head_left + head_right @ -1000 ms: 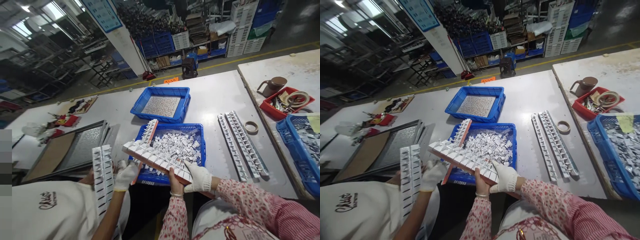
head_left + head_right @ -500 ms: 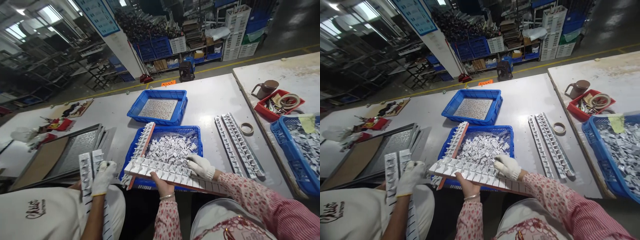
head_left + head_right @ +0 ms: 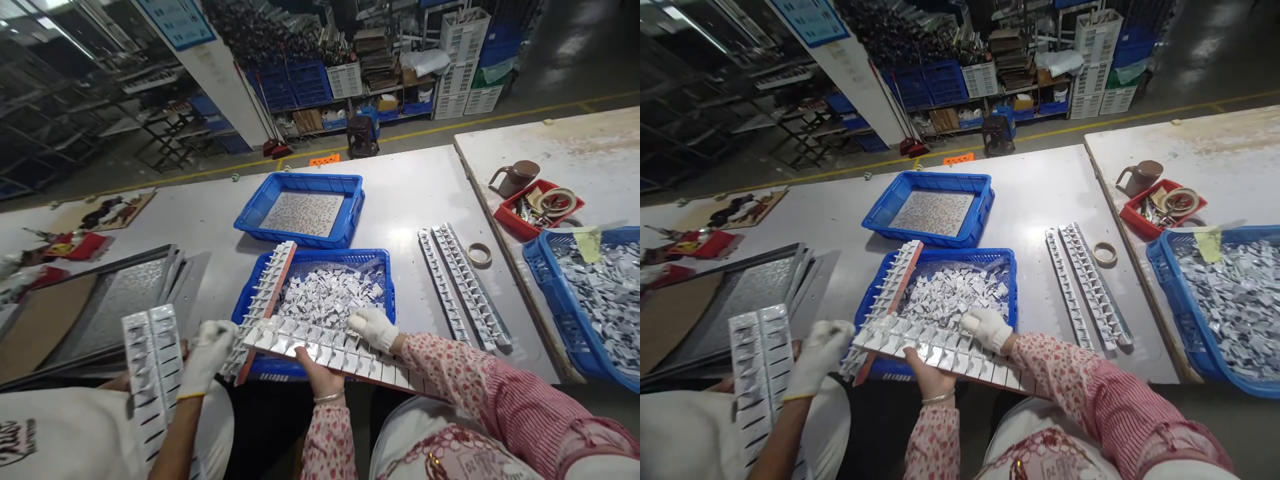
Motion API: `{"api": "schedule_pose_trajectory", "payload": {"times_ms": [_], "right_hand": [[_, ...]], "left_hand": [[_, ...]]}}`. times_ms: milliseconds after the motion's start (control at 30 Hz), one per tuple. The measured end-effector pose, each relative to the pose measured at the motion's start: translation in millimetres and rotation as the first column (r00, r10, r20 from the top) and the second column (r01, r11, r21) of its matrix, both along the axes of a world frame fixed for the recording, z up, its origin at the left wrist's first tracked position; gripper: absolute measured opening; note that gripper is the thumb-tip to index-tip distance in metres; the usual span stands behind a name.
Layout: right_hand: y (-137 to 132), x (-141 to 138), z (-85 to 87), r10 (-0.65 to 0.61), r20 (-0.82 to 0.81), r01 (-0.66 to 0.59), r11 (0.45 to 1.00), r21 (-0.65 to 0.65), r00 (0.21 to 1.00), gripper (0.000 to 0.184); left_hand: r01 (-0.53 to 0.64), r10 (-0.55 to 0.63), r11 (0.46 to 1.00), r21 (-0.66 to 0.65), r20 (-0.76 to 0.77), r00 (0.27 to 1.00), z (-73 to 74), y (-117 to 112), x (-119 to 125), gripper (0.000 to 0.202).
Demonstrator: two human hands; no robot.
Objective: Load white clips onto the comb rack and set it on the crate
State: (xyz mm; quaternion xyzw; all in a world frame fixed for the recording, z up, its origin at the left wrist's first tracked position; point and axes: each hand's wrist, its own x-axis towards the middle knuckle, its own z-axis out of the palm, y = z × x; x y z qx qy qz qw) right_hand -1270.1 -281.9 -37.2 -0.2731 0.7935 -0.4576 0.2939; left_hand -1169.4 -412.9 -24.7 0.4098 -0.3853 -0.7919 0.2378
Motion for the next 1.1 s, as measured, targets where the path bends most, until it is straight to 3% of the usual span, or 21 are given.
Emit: {"api": "schedule_pose_trajectory", "payload": {"times_ms": [67, 233, 367, 433, 600, 733, 833, 867, 933, 1000, 1100], "right_hand": [[-3, 0, -2.3, -0.107, 0.078, 0.108, 0.994, -0.011, 0.991, 0.035], [-1, -18, 14.7, 0.098, -0.174, -0.129, 0.976, -0.175, 0.980, 0.027], [0, -44, 12.3, -0.006, -0.245, 0.022, 0.998, 0.061, 0.970, 0.033], [2, -46, 4.3, 0.035, -0.284, 0.011, 0.987, 0.160, 0.958, 0.040], [11, -6, -3.8, 0.180, -0.131, -0.171, 0.982, 0.083, 0.975, 0.042], [11, 27, 5.3, 0.253, -0.227, -0.216, 0.961, 0.174, 0.940, 0.041], [6, 31, 6.0, 0.358, -0.255, -0.321, 0.930, 0.178, 0.898, 0.045], [4, 28, 3.6, 0.294, -0.206, -0.268, 0.953, 0.144, 0.933, 0.044], [1, 15, -4.5, 0.032, -0.058, -0.026, 0.995, 0.098, 0.998, 0.043], [0, -3, -14.0, -0.193, 0.036, 0.188, 0.976, 0.108, 0.981, 0.048], [2, -30, -22.8, -0.242, 0.047, 0.235, 0.964, 0.124, 0.969, 0.050]], "left_hand": [[-0.090, 0.090, 0.996, 0.019, -0.026, 0.996, -7.6, 20, -7, 0.053], [-0.218, 0.211, 0.975, 0.046, 0.126, 0.969, -16.0, 27, -16, 0.053], [-0.222, 0.212, 0.972, 0.076, 0.127, 0.969, -19.3, 24, -12, 0.056], [-0.223, 0.213, 0.972, 0.072, 0.128, 0.969, -19.3, 24, -10, 0.056], [-0.246, 0.233, 0.968, 0.057, 0.177, 0.956, -21.2, 25, -10, 0.055], [-0.297, 0.287, 0.955, 0.005, 0.241, 0.927, -26.5, 25, -12, 0.054], [-0.290, 0.284, 0.957, -0.016, 0.251, 0.925, -28.7, 25, -11, 0.055], [-0.270, 0.263, 0.963, 0.002, 0.235, 0.936, -28.8, 25, -10, 0.055], [-0.223, 0.211, 0.973, 0.052, 0.182, 0.961, -28.2, 24, -8, 0.057], [-0.187, 0.173, 0.979, 0.085, 0.145, 0.974, -27.5, 24, -5, 0.060], [-0.133, 0.126, 0.990, 0.044, 0.135, 0.983, -29.1, 26, -1, 0.064]]}}
